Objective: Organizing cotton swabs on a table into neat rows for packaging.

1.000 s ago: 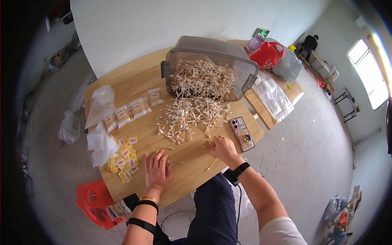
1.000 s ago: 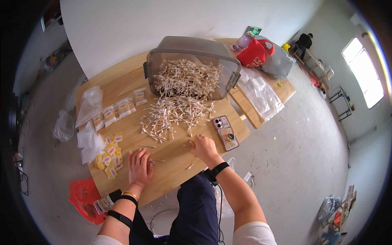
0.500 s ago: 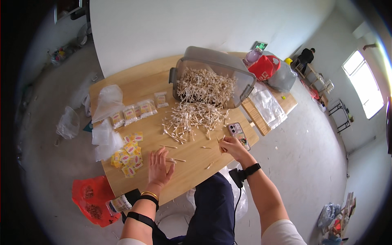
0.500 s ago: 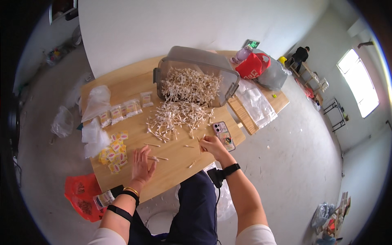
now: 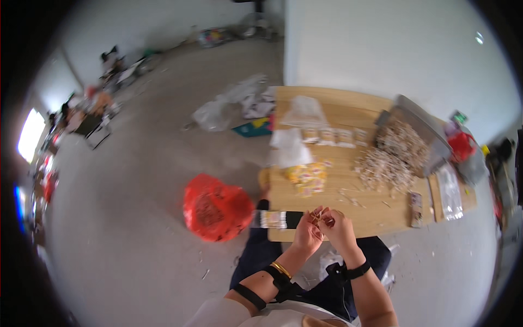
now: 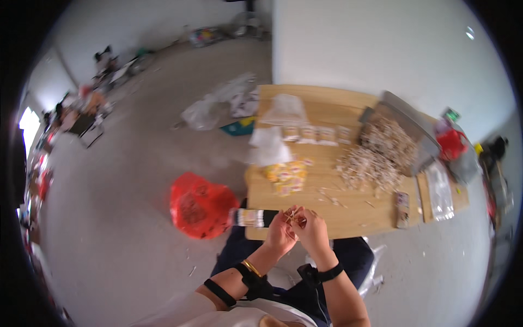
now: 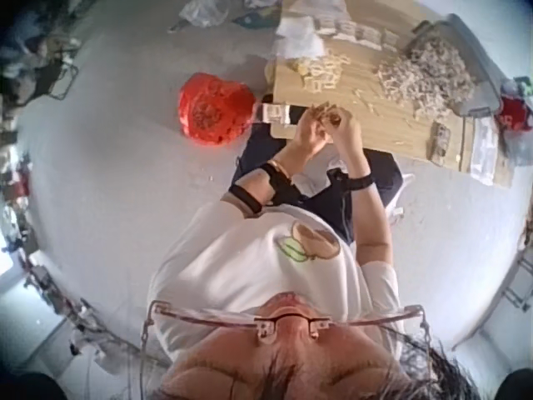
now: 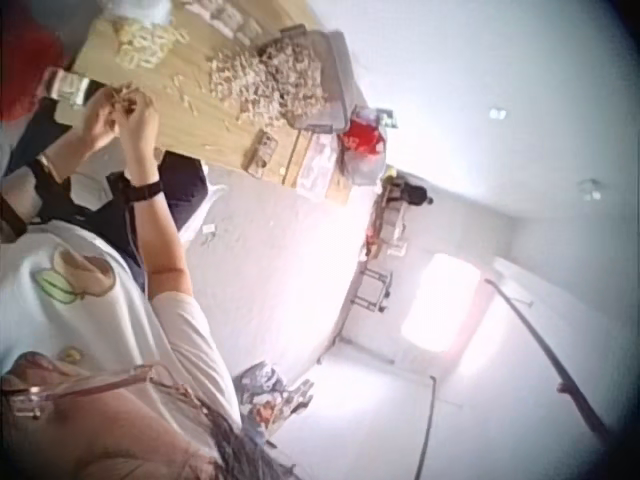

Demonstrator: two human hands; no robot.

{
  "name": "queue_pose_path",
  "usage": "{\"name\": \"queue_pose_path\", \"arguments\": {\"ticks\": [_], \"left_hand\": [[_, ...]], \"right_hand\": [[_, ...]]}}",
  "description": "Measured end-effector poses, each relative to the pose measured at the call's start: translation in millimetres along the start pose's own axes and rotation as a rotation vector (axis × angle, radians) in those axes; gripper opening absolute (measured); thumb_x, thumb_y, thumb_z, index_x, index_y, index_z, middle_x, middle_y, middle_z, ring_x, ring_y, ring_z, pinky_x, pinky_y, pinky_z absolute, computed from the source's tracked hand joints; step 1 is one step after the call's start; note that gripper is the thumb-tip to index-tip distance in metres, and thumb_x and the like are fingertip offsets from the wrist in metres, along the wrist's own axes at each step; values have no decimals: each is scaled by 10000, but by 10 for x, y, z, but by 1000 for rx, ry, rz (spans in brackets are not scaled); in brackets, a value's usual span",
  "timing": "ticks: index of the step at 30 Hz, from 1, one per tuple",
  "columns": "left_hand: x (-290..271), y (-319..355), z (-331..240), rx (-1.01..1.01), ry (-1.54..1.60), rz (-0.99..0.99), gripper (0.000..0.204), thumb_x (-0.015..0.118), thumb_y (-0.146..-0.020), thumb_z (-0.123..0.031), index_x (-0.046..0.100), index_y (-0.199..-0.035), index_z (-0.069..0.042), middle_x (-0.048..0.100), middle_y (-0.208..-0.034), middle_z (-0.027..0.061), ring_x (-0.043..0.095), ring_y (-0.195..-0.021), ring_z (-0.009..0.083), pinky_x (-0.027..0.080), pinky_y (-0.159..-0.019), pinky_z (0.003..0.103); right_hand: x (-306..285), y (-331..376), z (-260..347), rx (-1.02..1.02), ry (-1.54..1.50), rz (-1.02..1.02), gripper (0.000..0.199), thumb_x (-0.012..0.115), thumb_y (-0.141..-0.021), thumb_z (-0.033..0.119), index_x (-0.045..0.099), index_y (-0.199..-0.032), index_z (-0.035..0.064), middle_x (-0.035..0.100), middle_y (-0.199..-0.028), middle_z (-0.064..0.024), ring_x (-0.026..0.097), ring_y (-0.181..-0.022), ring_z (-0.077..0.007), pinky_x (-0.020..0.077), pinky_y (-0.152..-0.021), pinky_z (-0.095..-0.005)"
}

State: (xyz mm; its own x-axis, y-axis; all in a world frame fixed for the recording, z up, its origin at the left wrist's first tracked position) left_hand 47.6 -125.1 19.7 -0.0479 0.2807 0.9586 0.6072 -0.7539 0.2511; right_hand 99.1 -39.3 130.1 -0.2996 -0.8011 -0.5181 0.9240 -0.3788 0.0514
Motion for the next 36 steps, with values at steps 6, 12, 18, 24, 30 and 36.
{"name": "queue_pose_path", "arguments": {"ticks": [6,12,18,24,30,36], "left_hand": [[-419,831,-925,75,188,-249,382,357,-1070,-293,619,-1100,-18,690,-1163,162,663,-1112,294,534,-982,427],[-582,1454,-1432,122,305,-41,439,351,-1069,-345,590,-1189,3,651,-1230,164,611,-1204,313,460,-1095,471],[60,1610,-1600,101,221,66,544,313,-1069,-428,547,-1311,-1,612,-1309,169,572,-1263,301,412,-1136,490],[498,1623,-1575,68,205,170,507,435,-1003,-364,515,-1359,-11,563,-1391,166,508,-1340,290,350,-1182,500],[610,1659,-1620,133,75,257,525,508,-888,-151,469,-1393,-16,519,-1446,152,483,-1367,278,333,-1201,497],[623,1768,-1770,175,2,128,510,455,-888,-16,490,-1397,-15,517,-1458,145,498,-1358,252,330,-1204,502]], "right_hand": [[648,120,362,-161,-44,74,201,717,-856,49,705,-1045,-18,718,-960,-129,714,-826,-216,564,-716,-317],[687,142,578,-61,-132,173,120,691,-896,37,716,-992,-30,717,-835,-84,681,-775,-131,539,-710,-267],[622,239,787,-124,-76,140,93,696,-886,26,711,-965,-21,712,-839,-83,676,-756,-137,534,-706,-261],[612,325,1018,-273,-35,186,111,718,-867,31,699,-963,-20,694,-881,-88,676,-764,-168,538,-688,-285],[423,309,906,-227,-1,118,114,707,-876,36,698,-974,-22,704,-884,-86,671,-769,-166,534,-701,-285],[-8,324,516,-105,57,-12,109,694,-901,58,703,-990,-5,714,-892,-65,663,-789,-127,528,-726,-270]]}}
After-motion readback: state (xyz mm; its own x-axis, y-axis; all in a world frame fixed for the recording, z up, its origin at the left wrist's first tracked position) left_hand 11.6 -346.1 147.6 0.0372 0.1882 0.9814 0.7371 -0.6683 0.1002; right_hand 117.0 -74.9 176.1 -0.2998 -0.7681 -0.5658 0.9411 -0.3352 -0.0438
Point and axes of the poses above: each hand's wrist, its own y-axis away from the middle knuckle, its own x-axis out of the palm, z = x × y, the point moved 1 cm from there along -y, towards the middle knuckle
